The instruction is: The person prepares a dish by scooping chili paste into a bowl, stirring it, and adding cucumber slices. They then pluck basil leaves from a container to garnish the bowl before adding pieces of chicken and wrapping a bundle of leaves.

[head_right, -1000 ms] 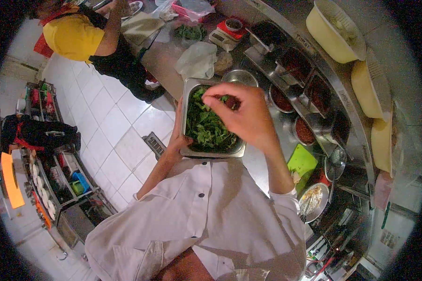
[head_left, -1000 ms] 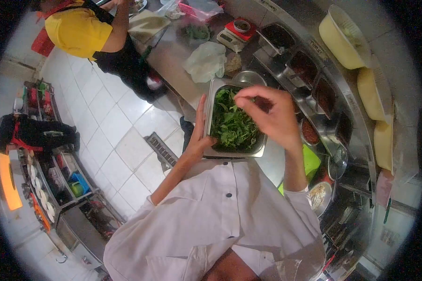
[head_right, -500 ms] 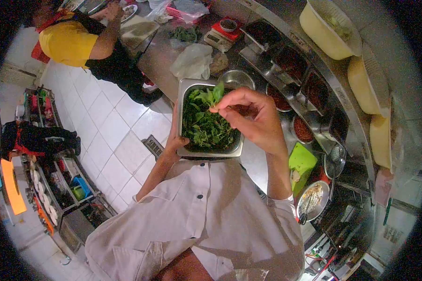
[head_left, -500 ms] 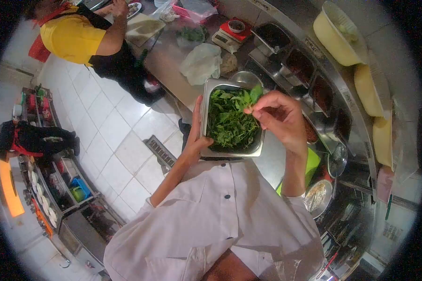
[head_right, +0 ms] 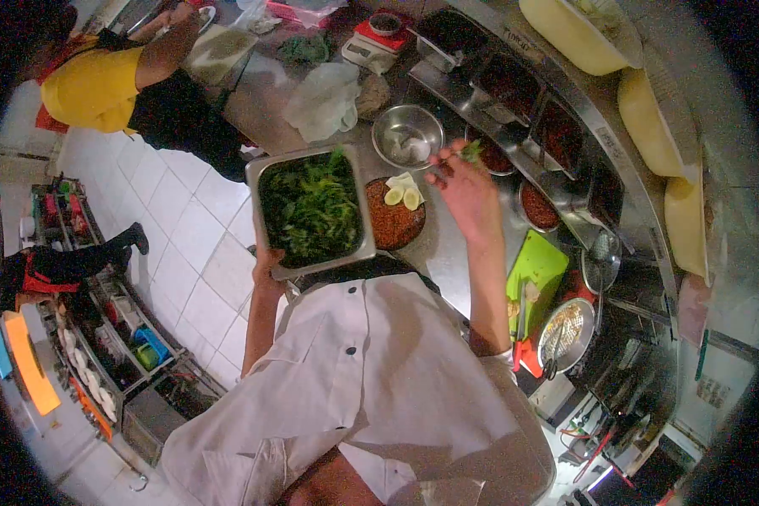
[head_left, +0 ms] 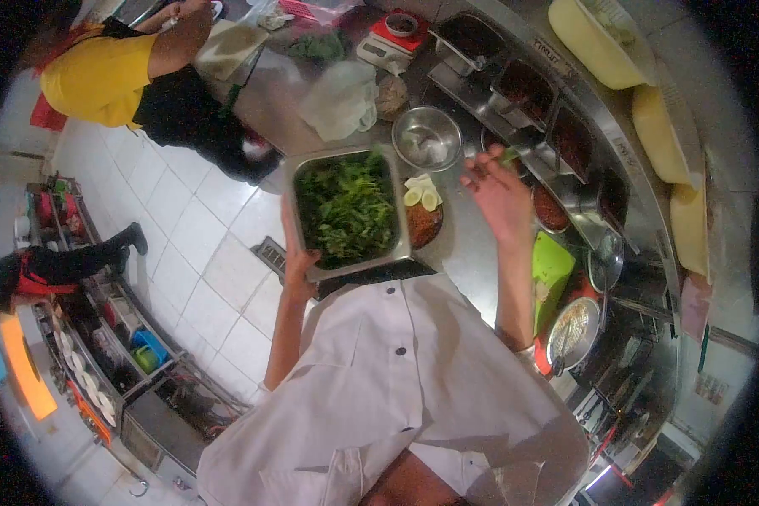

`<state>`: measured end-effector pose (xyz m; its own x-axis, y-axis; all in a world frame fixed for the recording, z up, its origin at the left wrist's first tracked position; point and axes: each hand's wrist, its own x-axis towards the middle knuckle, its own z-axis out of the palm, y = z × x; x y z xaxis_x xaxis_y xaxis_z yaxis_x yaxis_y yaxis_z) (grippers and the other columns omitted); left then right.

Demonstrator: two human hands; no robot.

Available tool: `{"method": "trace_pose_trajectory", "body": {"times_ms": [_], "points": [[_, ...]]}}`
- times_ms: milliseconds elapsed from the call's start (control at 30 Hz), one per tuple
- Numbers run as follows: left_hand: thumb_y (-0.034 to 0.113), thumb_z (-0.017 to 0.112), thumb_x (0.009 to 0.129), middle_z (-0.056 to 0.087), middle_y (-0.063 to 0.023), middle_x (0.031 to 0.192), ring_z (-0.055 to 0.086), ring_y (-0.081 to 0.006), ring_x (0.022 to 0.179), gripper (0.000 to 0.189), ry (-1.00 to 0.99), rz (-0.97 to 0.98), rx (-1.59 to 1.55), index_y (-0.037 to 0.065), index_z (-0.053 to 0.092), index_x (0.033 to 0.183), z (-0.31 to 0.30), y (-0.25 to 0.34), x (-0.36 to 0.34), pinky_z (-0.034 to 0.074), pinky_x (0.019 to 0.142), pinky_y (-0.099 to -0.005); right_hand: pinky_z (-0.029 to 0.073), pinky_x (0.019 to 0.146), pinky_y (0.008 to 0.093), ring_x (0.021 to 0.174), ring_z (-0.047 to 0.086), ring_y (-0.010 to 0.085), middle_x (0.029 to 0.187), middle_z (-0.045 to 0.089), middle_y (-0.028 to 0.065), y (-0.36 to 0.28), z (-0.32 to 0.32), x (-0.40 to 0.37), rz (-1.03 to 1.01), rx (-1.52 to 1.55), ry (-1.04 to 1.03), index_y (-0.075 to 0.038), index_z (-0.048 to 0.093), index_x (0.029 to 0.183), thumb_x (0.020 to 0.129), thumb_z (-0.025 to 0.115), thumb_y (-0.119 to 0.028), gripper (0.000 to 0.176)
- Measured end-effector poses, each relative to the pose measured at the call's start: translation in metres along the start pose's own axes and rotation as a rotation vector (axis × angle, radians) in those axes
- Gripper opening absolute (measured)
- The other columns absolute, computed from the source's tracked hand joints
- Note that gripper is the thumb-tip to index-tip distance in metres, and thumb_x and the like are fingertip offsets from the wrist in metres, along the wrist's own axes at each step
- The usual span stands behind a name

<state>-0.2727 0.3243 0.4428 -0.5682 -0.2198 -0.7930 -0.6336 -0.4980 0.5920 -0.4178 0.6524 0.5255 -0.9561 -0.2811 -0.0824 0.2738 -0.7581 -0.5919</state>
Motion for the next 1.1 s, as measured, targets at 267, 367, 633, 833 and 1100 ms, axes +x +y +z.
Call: {"method": "trace_pose_trajectory", "body": {"times_ms": [267,367,633,833,1100], "points": [[0.017,0.059,0.079,0.059,-0.0074,0.106,0.058,-0.0257,0.103,0.055,-0.181,0.474,-0.408,0.007,0.049,0.132,-0.074,-0.033,0.026,0.049,0.092,-0.0456,0.048,0.072,0.0258,0.080,0.062,0.0107,0.100,0.072,0.0023,0.099,-0.150,0.021,0.247,-1.040,0.323,-0.009,0.069,0.106,0.089,0.068,-0.018,0.020],[0.017,0.058,0.081,0.059,-0.0087,0.107,0.058,-0.0258,0.103,0.046,-0.055,0.527,-0.326,0.003,0.052,0.124,-0.066,-0.035,0.021,0.048,0.093,-0.0454,0.046,0.056,0.0290,0.062,0.062,0.0126,0.078,0.072,0.0057,0.115,-0.167,0.033,0.141,-1.400,0.275,-0.013,0.074,0.104,0.084,0.073,-0.025,0.023],[0.018,0.065,0.078,0.060,-0.0084,0.100,0.059,-0.0257,0.096,0.023,0.070,0.350,-0.463,0.007,0.059,0.097,-0.050,-0.036,0.010,0.050,0.088,-0.0456,0.052,0.064,0.0409,0.070,0.067,0.0295,0.081,0.071,0.0105,0.129,-0.159,0.045,-0.245,-2.020,0.211,-0.014,0.072,0.093,0.077,0.073,-0.023,0.018],[0.016,0.064,0.077,0.057,-0.0057,0.095,0.058,-0.0243,0.093,0.029,0.127,0.676,-0.166,0.006,0.058,0.104,-0.088,-0.095,0.072,0.051,0.086,-0.0431,0.053,0.077,0.0383,0.084,0.069,0.0285,0.093,0.073,0.0099,0.126,-0.154,0.047,0.006,-1.963,0.319,-0.018,0.076,0.092,0.076,0.073,-0.032,0.022],[0.016,0.060,0.080,0.056,-0.0073,0.103,0.056,-0.0244,0.100,0.047,-0.104,0.395,-0.445,0.006,0.052,0.125,-0.049,-0.034,0.013,0.048,0.092,-0.0454,0.050,0.077,0.0428,0.088,0.067,0.0287,0.089,0.071,0.0091,0.118,-0.144,0.050,0.153,-2.080,0.277,-0.018,0.072,0.101,0.075,0.076,-0.030,0.029]]}}
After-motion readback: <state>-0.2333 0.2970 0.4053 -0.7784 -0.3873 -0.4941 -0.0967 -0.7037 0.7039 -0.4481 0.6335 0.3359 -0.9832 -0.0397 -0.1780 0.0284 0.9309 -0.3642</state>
